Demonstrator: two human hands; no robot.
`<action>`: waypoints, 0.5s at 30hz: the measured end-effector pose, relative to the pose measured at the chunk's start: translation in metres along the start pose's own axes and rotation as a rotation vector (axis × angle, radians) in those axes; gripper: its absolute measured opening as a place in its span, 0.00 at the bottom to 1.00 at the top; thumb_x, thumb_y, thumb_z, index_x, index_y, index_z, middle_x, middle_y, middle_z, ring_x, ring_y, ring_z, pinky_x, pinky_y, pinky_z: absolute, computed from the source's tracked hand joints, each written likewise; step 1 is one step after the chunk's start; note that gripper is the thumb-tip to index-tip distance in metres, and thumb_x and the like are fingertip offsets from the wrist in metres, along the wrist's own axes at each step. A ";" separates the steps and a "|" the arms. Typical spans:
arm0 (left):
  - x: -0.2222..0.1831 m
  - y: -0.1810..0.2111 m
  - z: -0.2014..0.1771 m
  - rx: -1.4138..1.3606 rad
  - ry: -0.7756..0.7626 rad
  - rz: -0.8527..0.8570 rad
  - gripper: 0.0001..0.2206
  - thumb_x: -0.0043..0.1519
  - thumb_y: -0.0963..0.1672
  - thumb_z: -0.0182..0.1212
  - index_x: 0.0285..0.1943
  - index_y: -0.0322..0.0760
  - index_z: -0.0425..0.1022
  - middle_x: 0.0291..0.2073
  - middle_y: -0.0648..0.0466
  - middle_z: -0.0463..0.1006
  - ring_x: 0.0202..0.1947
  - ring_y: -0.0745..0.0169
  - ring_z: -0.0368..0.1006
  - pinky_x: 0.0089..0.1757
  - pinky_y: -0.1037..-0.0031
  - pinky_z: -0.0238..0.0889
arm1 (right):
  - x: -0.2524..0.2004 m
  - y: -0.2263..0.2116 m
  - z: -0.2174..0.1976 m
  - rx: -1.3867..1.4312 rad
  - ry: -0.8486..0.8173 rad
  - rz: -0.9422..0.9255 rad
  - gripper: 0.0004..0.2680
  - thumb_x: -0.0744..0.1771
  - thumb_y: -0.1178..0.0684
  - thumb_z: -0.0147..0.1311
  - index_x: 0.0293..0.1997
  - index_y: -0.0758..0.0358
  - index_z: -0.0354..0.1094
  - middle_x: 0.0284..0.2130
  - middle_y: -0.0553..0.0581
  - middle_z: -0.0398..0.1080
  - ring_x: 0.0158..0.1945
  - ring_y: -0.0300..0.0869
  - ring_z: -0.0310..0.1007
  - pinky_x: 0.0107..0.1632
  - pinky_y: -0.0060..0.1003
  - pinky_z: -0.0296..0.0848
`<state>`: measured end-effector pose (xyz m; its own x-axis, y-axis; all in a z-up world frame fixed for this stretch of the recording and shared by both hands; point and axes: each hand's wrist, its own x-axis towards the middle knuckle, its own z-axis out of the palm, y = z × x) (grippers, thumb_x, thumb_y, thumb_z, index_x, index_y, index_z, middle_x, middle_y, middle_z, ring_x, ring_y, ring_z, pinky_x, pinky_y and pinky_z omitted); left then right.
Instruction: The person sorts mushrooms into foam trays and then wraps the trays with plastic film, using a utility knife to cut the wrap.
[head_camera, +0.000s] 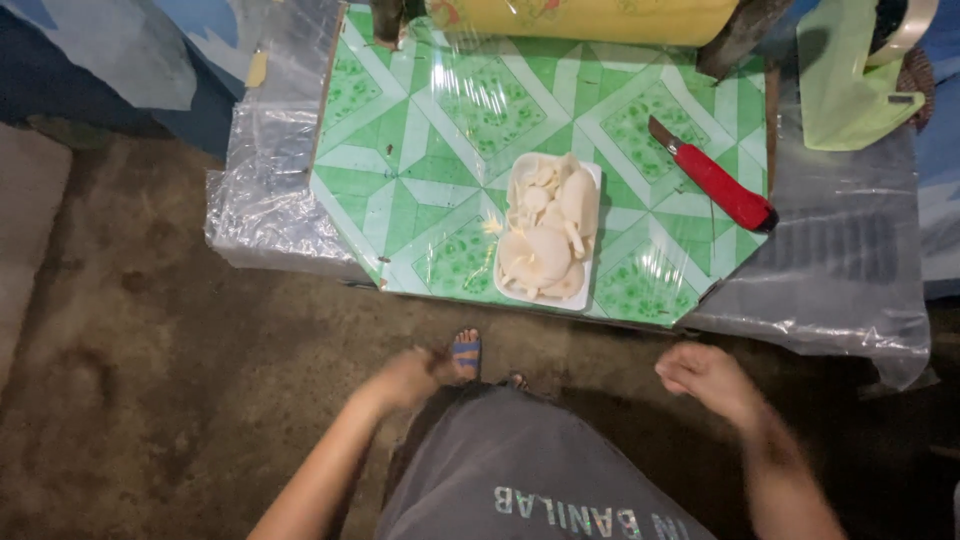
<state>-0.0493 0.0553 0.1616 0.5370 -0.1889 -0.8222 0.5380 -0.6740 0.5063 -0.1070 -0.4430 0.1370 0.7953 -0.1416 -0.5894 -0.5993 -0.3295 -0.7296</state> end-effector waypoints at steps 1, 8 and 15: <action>-0.030 0.027 0.004 0.154 -0.061 0.294 0.18 0.67 0.52 0.53 0.59 0.42 0.75 0.56 0.50 0.79 0.58 0.51 0.74 0.55 0.61 0.67 | -0.019 -0.035 -0.010 -0.162 -0.102 0.096 0.10 0.64 0.56 0.59 0.46 0.68 0.79 0.30 0.66 0.81 0.32 0.50 0.80 0.42 0.41 0.79; -0.093 0.183 0.023 0.595 0.750 1.381 0.20 0.69 0.53 0.52 0.64 0.41 0.70 0.69 0.44 0.67 0.65 0.33 0.66 0.63 0.39 0.56 | -0.016 -0.222 -0.044 -0.688 0.490 -0.401 0.17 0.69 0.47 0.58 0.66 0.59 0.67 0.54 0.69 0.65 0.59 0.62 0.62 0.55 0.59 0.61; -0.016 0.257 0.003 0.789 0.873 0.998 0.28 0.69 0.59 0.37 0.75 0.57 0.63 0.78 0.58 0.42 0.78 0.39 0.28 0.66 0.24 0.24 | 0.038 -0.234 -0.037 -0.846 0.437 -0.513 0.20 0.68 0.45 0.60 0.63 0.69 0.69 0.50 0.70 0.71 0.54 0.62 0.67 0.55 0.55 0.66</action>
<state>0.0783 -0.1172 0.3041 0.8091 -0.5044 0.3016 -0.5772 -0.7788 0.2458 0.0664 -0.4063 0.2983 0.9975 -0.0684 0.0150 -0.0615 -0.9582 -0.2795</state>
